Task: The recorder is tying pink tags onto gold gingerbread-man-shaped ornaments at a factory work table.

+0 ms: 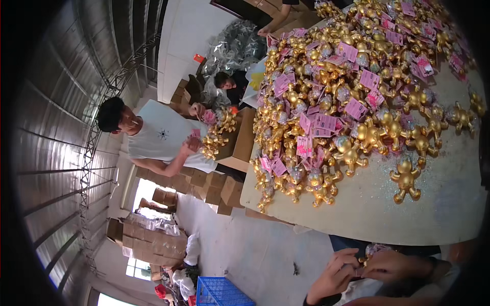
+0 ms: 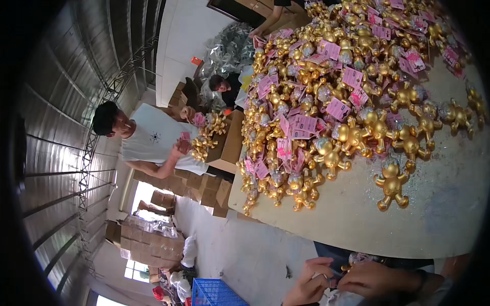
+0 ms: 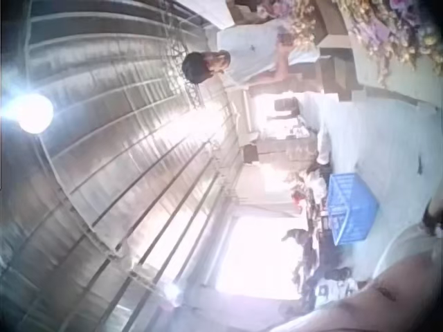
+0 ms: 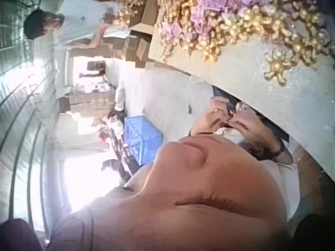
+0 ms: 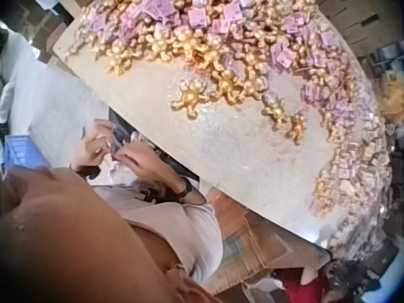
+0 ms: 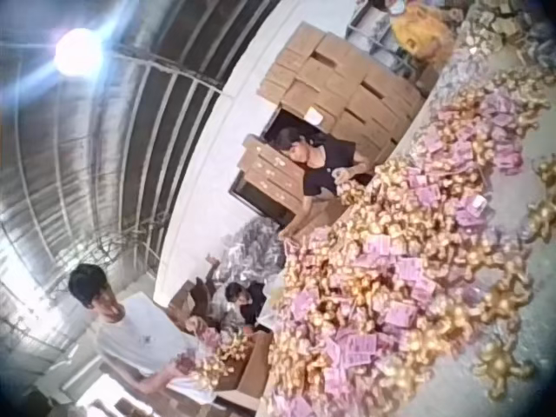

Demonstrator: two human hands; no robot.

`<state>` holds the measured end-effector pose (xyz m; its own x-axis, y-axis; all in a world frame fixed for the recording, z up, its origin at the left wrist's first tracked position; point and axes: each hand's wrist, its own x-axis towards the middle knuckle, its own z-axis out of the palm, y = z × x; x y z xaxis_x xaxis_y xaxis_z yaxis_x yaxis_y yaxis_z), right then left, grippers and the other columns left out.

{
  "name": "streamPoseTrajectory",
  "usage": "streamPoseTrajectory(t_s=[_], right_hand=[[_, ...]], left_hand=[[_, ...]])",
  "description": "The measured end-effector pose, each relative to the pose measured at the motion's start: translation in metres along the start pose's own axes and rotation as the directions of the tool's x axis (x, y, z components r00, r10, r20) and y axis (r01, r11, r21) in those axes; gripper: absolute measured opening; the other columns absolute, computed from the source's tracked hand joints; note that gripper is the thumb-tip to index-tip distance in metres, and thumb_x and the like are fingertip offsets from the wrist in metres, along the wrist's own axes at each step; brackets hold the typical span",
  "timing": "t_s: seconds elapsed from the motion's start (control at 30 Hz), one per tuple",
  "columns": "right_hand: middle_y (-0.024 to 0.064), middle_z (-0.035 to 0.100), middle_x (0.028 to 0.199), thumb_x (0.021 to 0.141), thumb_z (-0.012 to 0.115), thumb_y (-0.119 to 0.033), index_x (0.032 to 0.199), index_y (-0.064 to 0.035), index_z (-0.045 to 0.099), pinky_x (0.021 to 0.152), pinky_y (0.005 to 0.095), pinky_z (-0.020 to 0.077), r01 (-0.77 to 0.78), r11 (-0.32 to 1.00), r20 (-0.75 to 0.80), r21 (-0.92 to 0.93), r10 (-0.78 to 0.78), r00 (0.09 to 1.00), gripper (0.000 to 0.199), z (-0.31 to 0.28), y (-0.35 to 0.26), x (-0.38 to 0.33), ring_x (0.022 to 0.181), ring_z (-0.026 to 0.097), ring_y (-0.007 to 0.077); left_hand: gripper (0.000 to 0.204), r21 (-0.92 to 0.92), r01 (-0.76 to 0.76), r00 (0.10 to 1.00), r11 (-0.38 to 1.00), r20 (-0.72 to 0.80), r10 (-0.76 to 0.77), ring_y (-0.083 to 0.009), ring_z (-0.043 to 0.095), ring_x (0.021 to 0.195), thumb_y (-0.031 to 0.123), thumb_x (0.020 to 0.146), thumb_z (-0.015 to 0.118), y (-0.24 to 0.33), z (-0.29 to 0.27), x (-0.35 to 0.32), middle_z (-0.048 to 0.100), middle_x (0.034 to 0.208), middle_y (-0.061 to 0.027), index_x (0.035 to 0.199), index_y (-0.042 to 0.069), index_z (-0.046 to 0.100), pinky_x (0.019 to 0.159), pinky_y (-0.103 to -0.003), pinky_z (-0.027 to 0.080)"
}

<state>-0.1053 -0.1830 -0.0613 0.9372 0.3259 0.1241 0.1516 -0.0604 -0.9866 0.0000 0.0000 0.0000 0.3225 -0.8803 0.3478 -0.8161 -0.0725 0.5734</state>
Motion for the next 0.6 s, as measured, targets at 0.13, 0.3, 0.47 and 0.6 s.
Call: streamPoseTrajectory(t_s=[0.13, 0.3, 0.47, 0.6], right_hand=[[0.0097, 0.063, 0.079, 0.089, 0.051, -0.027, 0.105, -0.0129, 0.061, 0.062, 0.0355, 0.0478, 0.095, 0.968, 0.142, -0.234, -0.062, 0.988, 0.024, -0.009, -0.009, -0.002, 0.07, 0.062, 0.0258], [0.008, 0.065, 0.078, 0.088, 0.053, -0.027, 0.102, -0.0175, 0.066, 0.058, 0.0361, 0.0486, 0.019, 0.943, 0.095, -0.332, 0.013, 0.995, 0.021, -0.013, -0.025, -0.017, 0.066, 0.063, 0.0262], [0.0086, 0.066, 0.08, 0.088, 0.051, -0.028, 0.104, -0.0181, 0.065, 0.061, 0.0364, 0.049, 0.071, 0.937, 0.087, -0.341, -0.044, 0.995, 0.024, -0.012, -0.023, -0.013, 0.07, 0.063, 0.0265], [0.0101, 0.064, 0.082, 0.092, 0.04, -0.028, 0.11, -0.0172, 0.058, 0.062, 0.0397, 0.0482, 0.101, 0.954, 0.089, -0.281, -0.079, 0.993, 0.028, -0.016, -0.019, -0.02, 0.071, 0.062, 0.0288]], left_hand=[[0.011, -0.268, 0.251, 0.954, 0.93, 0.232, -0.19, -0.0295, 0.051, 0.098, 0.015, 0.087, 0.057, 0.014, -0.008, -0.011, 0.054, 0.097, -0.0117, 0.084, 0.004, 0.057, 0.083, -0.041, 0.042], [0.019, -0.45, 0.268, 0.963, 0.852, 0.151, -0.223, -0.0238, 0.048, 0.079, 0.011, 0.085, 0.056, 0.013, -0.025, -0.025, 0.047, 0.079, -0.0091, 0.07, 0.004, 0.049, 0.073, -0.036, 0.041], [0.021, -0.668, 0.707, 0.701, 0.233, 0.706, -0.101, -0.0178, 0.047, 0.074, 0.023, 0.093, 0.048, 0.02, -0.007, -0.026, 0.05, 0.08, -0.0056, 0.08, 0.007, 0.051, 0.066, -0.029, 0.039], [0.028, -0.18, 0.76, 0.573, 0.625, 0.639, -0.513, -0.0161, 0.048, 0.072, 0.03, 0.094, 0.045, 0.03, -0.026, -0.035, 0.053, 0.08, -0.0069, 0.085, 0.004, 0.051, 0.065, -0.028, 0.039]])
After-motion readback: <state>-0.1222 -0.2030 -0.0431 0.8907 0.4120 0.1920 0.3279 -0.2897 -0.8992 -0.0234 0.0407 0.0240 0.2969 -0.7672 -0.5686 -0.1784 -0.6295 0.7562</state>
